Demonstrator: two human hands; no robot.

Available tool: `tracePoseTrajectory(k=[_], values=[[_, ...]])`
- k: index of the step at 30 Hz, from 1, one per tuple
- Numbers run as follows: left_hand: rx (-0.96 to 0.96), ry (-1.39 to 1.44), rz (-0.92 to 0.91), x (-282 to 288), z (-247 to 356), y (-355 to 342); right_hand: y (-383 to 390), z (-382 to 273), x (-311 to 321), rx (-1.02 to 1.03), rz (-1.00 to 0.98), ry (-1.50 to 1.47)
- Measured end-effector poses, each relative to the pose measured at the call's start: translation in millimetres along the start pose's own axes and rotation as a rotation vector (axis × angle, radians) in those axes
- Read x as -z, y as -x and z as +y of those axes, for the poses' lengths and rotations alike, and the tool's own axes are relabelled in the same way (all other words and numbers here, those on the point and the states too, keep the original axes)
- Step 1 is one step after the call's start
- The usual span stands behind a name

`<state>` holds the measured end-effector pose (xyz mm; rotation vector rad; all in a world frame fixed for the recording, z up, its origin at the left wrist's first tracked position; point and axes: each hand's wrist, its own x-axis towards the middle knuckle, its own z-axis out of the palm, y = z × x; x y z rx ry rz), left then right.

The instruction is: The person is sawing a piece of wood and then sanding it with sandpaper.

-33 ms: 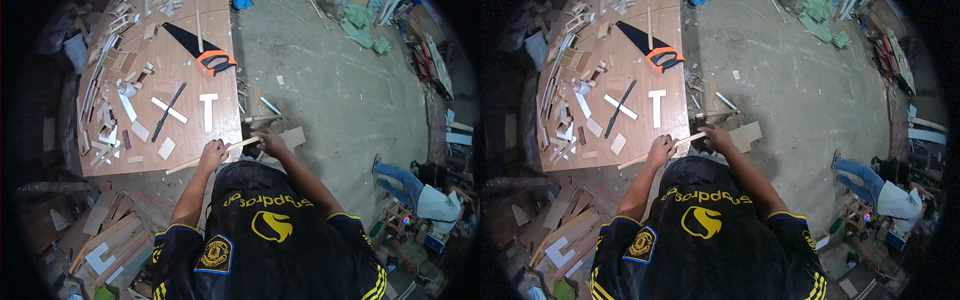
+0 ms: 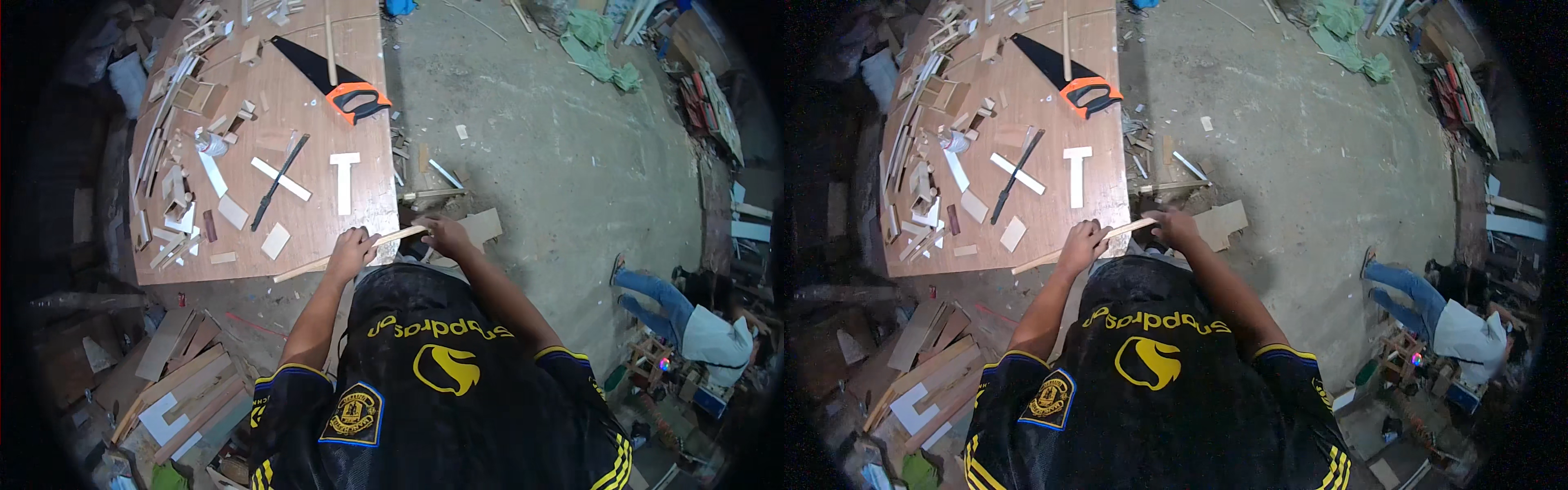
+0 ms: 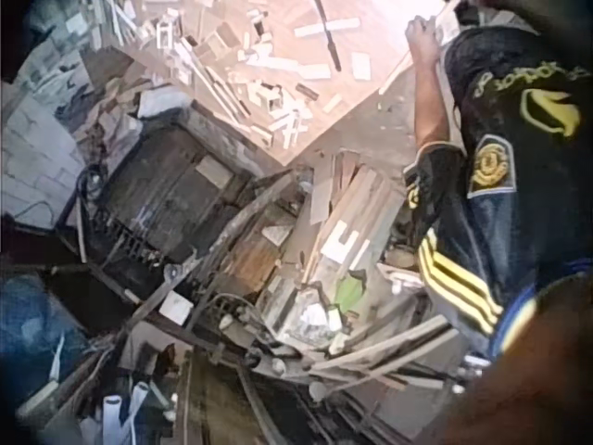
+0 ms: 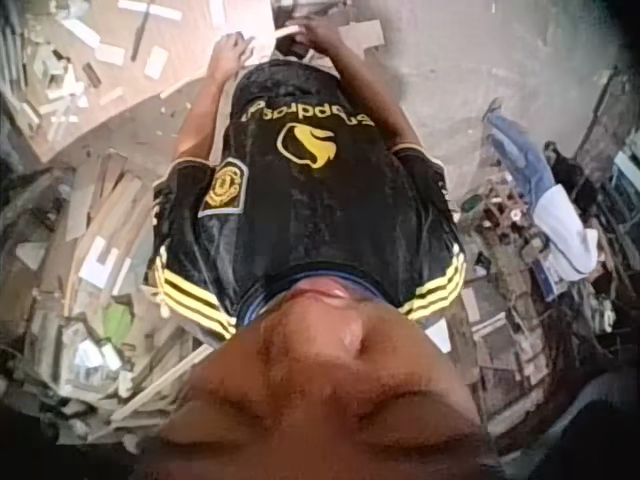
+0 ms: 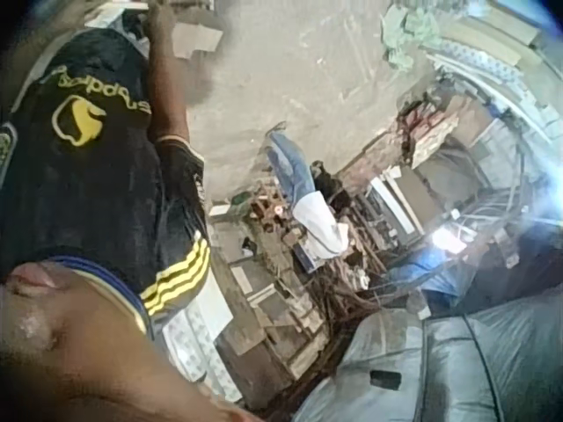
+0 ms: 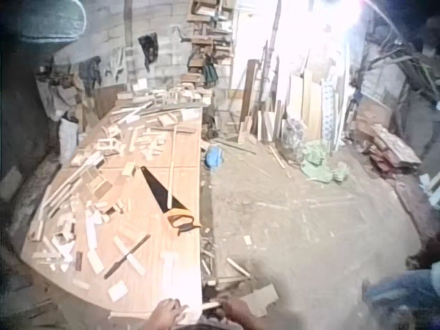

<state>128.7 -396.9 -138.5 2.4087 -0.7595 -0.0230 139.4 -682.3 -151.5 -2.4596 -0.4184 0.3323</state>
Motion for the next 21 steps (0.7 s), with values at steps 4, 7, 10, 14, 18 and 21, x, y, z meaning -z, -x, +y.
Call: tracePoseTrajectory(k=[4,7,10,14,18,21], values=[[-0.003,-0.002,-0.029,-5,0,2,-3,-15,12,-0.070,-0.060,0.008],[0.025,-0.028,-0.076,-3,1,3,4,-18,15,-0.046,-0.076,-0.004],[0.025,-0.058,-0.072,-7,11,-2,9,-16,12,-0.090,-0.099,-0.016],[0.023,-0.059,-0.114,-16,30,-14,9,-22,10,-0.056,-0.072,-0.072],[-0.036,-0.069,-0.124,-31,31,-18,8,-32,1,-0.068,-0.098,-0.049],[-0.031,-0.042,-0.134,-34,31,-19,13,-35,1,-0.133,-0.092,-0.075]])
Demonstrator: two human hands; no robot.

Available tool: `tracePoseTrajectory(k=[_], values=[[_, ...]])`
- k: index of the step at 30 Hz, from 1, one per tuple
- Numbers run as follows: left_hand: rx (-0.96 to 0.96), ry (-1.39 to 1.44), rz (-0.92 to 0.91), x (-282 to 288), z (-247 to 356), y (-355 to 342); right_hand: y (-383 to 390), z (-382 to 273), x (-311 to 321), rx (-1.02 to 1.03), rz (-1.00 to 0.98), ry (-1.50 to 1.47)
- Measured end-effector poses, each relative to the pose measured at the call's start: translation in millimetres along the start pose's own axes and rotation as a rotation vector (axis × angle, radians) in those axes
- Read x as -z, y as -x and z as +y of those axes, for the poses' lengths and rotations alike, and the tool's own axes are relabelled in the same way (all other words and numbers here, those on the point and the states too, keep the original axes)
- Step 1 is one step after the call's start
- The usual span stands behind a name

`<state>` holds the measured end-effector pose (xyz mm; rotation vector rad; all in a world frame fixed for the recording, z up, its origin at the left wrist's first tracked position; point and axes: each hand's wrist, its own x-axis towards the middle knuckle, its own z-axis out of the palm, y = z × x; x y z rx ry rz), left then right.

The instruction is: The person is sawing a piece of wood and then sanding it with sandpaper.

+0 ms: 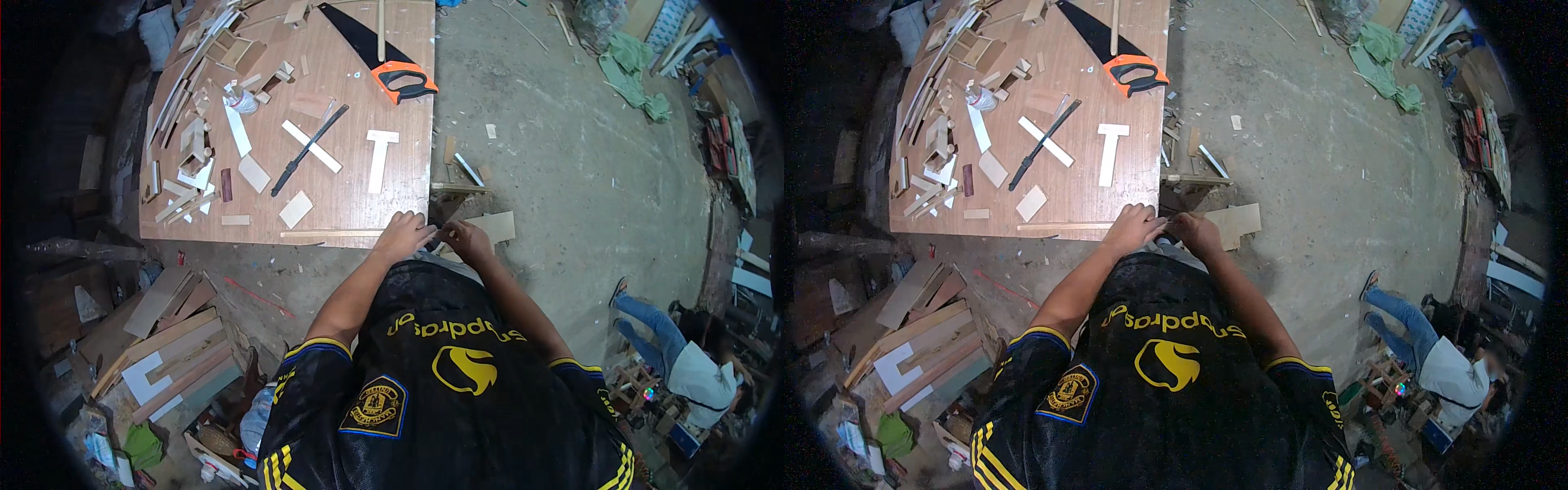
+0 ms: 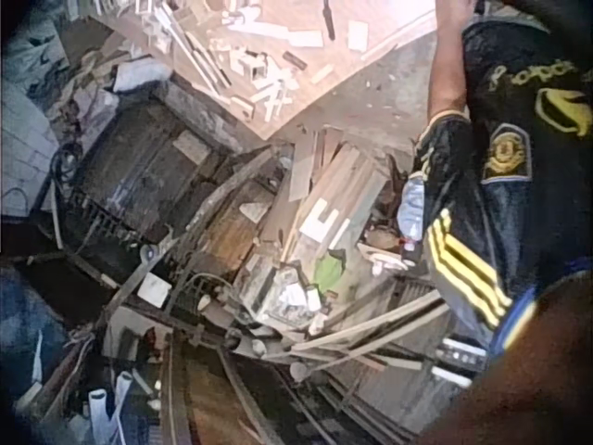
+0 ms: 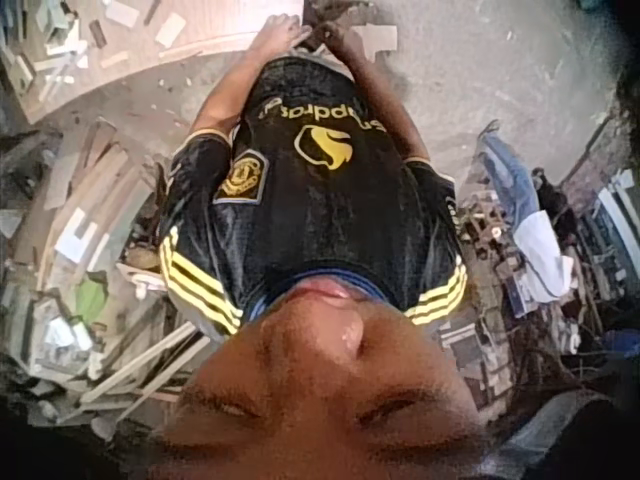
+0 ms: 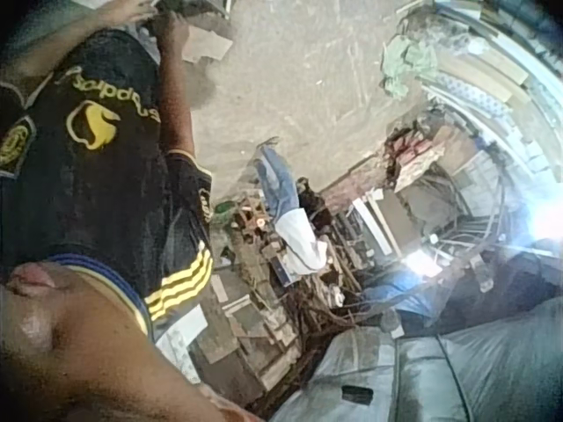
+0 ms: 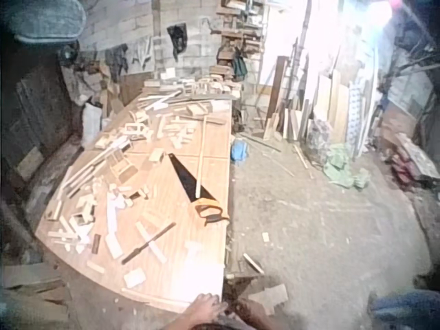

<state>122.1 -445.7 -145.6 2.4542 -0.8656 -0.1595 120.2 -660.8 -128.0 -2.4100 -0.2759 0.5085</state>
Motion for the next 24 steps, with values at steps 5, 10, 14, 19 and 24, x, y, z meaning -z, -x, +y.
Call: tracePoseTrajectory(k=[5,10,14,19,24], values=[[-0.051,0.043,-0.055,2,-7,0,7,3,-3,-0.046,-0.011,0.014],[-0.085,0.039,-0.111,2,-15,-1,7,-2,0,-0.129,-0.081,-0.001],[-0.170,0.043,-0.100,7,-18,-13,2,-4,13,-0.122,-0.003,-0.157],[-0.247,0.086,0.033,-5,-29,-7,-34,2,48,-0.228,0.111,-0.257],[-0.179,0.069,-0.054,-2,-28,-3,-114,-22,82,-0.057,0.158,-0.164]])
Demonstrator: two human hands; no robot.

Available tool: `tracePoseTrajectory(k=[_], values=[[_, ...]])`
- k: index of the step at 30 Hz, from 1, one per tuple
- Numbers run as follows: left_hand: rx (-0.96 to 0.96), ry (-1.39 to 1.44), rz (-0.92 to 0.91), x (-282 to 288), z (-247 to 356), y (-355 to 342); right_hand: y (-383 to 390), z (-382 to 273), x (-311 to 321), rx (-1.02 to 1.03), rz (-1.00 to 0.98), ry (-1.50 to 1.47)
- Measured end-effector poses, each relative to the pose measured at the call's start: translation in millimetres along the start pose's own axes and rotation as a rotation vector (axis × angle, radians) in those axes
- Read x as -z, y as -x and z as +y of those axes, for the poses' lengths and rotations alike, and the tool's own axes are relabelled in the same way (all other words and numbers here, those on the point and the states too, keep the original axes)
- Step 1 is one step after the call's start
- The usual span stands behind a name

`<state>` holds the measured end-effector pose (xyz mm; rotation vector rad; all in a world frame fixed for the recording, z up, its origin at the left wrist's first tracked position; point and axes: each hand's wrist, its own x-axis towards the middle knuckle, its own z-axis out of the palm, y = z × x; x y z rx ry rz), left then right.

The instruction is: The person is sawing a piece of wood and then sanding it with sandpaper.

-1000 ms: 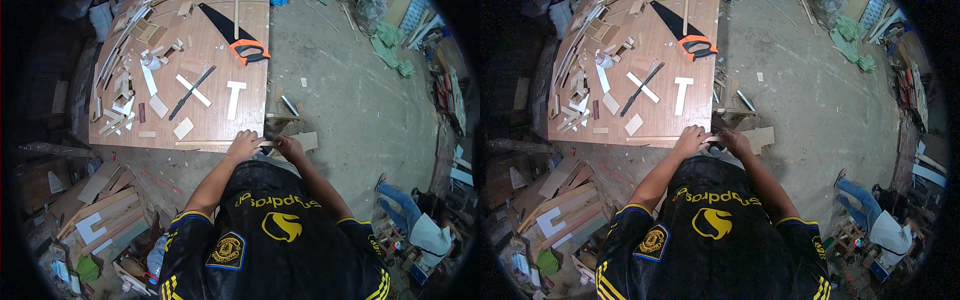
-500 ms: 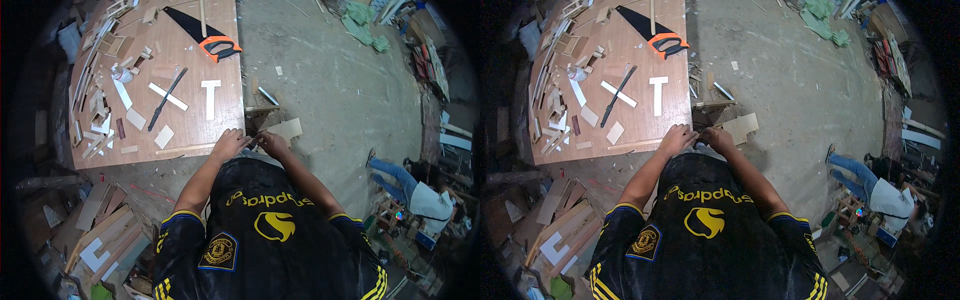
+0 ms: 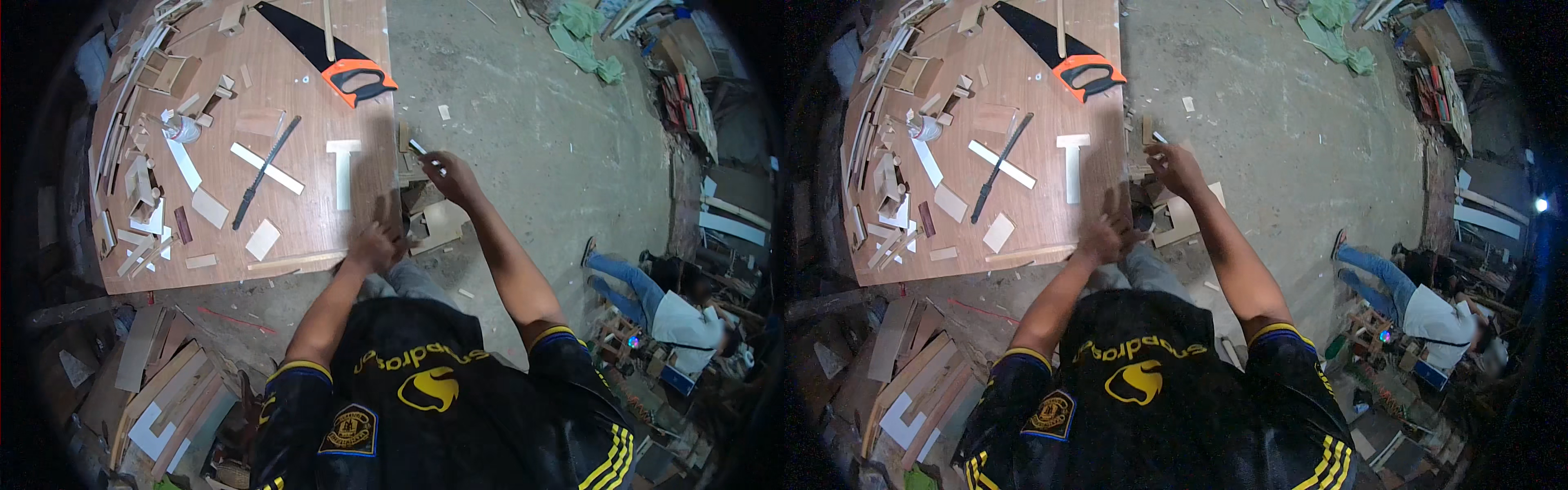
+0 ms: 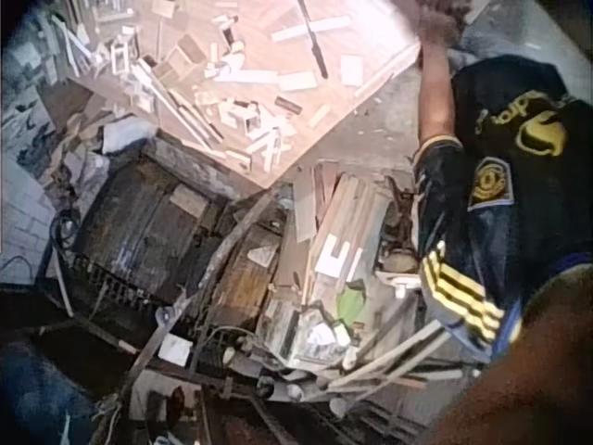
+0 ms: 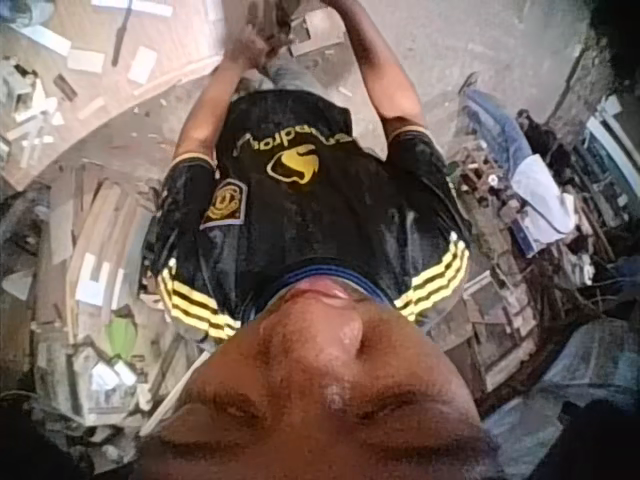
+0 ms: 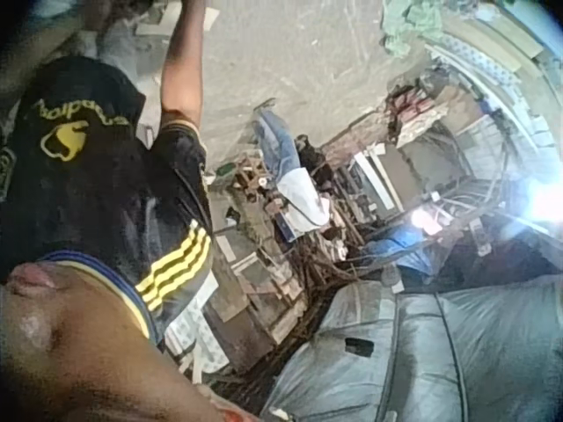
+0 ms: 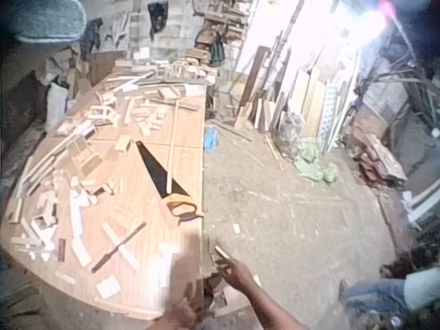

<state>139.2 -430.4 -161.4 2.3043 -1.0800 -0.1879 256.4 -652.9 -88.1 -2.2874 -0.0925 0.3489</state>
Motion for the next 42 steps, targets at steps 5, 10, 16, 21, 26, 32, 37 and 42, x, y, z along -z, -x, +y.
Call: tracePoseTrajectory(k=[5,10,16,21,26,32,37,42], values=[[-0.055,-0.079,-0.102,-17,-10,7,-93,-22,-26,0.383,0.200,0.333],[-0.054,0.014,-0.102,-1,-10,0,-164,-44,-59,0.426,0.321,0.825],[-0.082,0.098,0.085,-4,-9,-4,-194,-51,-86,0.421,0.360,0.889],[-0.092,0.071,0.121,0,-8,-3,-192,-71,-90,0.548,0.395,0.610],[-0.057,0.062,0.037,0,-2,1,-144,-122,-74,0.461,0.337,0.024],[-0.039,0.006,-0.034,-2,-2,2,-25,-146,-10,0.282,0.266,-0.261],[-0.073,-0.017,-0.001,-2,-4,-3,107,-148,51,-0.150,0.360,-0.517],[-0.087,0.022,0.003,6,-7,-4,205,-155,53,-0.174,0.379,-0.318]])
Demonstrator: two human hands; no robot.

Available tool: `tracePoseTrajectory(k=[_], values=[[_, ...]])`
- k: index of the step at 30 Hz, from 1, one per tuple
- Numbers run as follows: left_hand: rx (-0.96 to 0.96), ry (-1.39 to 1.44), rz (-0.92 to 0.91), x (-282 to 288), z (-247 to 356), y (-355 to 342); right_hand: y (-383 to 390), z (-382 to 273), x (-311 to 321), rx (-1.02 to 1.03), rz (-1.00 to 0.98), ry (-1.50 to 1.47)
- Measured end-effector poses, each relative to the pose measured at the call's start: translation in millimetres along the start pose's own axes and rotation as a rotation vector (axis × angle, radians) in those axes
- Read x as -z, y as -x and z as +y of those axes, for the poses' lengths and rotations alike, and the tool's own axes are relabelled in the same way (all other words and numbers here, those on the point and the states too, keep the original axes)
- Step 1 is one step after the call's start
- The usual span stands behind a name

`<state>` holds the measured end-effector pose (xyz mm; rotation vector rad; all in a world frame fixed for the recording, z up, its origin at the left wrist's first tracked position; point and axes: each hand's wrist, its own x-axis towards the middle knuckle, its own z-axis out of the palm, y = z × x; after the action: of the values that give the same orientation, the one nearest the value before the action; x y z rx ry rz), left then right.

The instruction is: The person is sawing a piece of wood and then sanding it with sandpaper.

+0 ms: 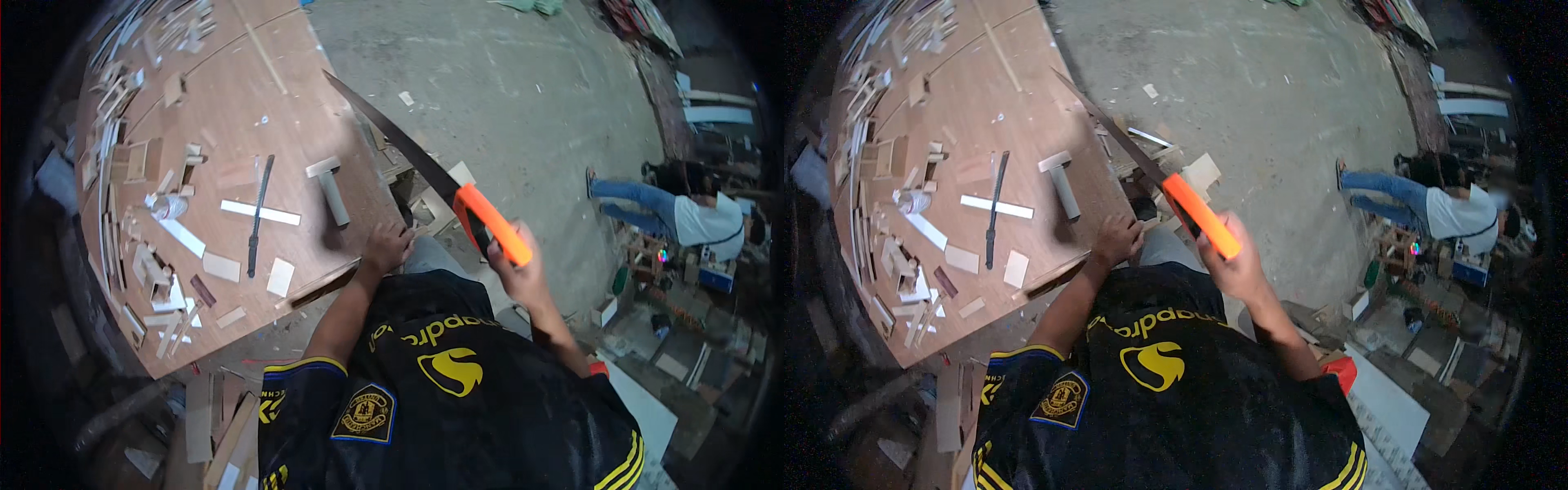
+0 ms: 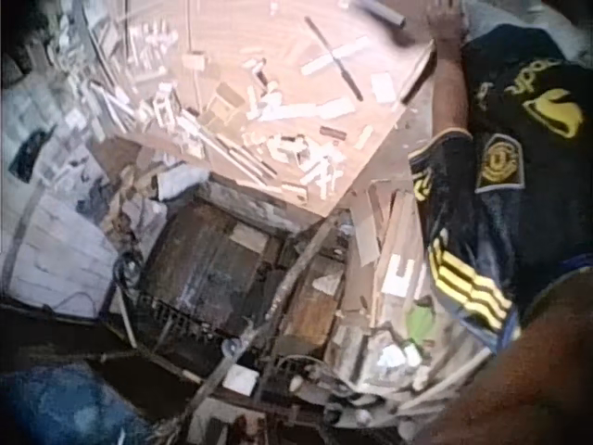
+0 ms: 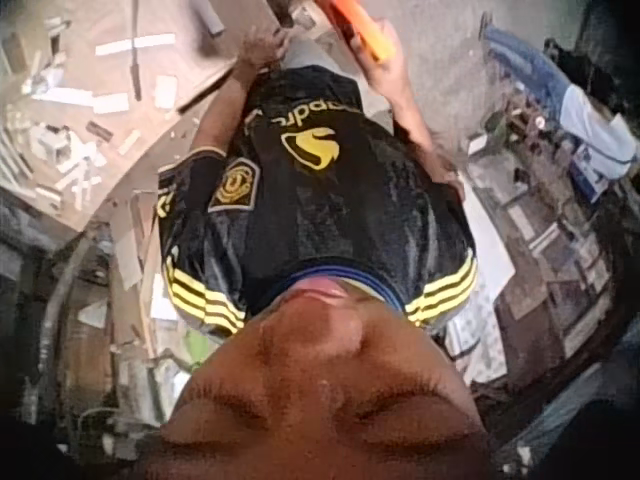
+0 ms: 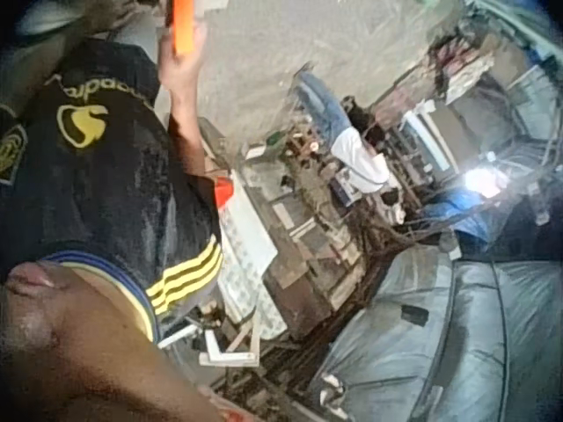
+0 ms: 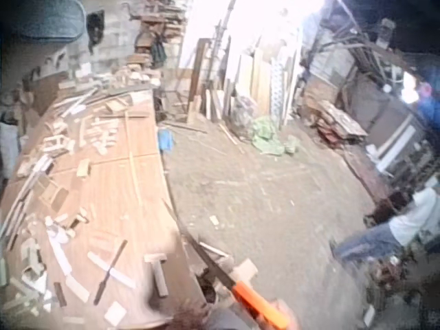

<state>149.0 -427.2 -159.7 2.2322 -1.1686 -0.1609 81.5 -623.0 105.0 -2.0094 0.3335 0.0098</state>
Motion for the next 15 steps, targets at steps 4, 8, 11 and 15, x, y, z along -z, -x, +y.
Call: tracePoseTrajectory(k=[4,8,11,15], values=[[-0.065,0.029,-0.036,-7,-7,-3,41,28,-13,-0.177,0.058,-0.121],[-0.025,-0.019,-0.192,-2,-2,-2,60,45,-30,-0.203,0.082,0.051],[0.092,-0.064,-0.318,6,3,-3,65,56,-40,-0.217,0.053,0.051],[-0.031,-0.094,-0.152,-9,-8,8,66,58,-53,-0.292,-0.010,0.024]])
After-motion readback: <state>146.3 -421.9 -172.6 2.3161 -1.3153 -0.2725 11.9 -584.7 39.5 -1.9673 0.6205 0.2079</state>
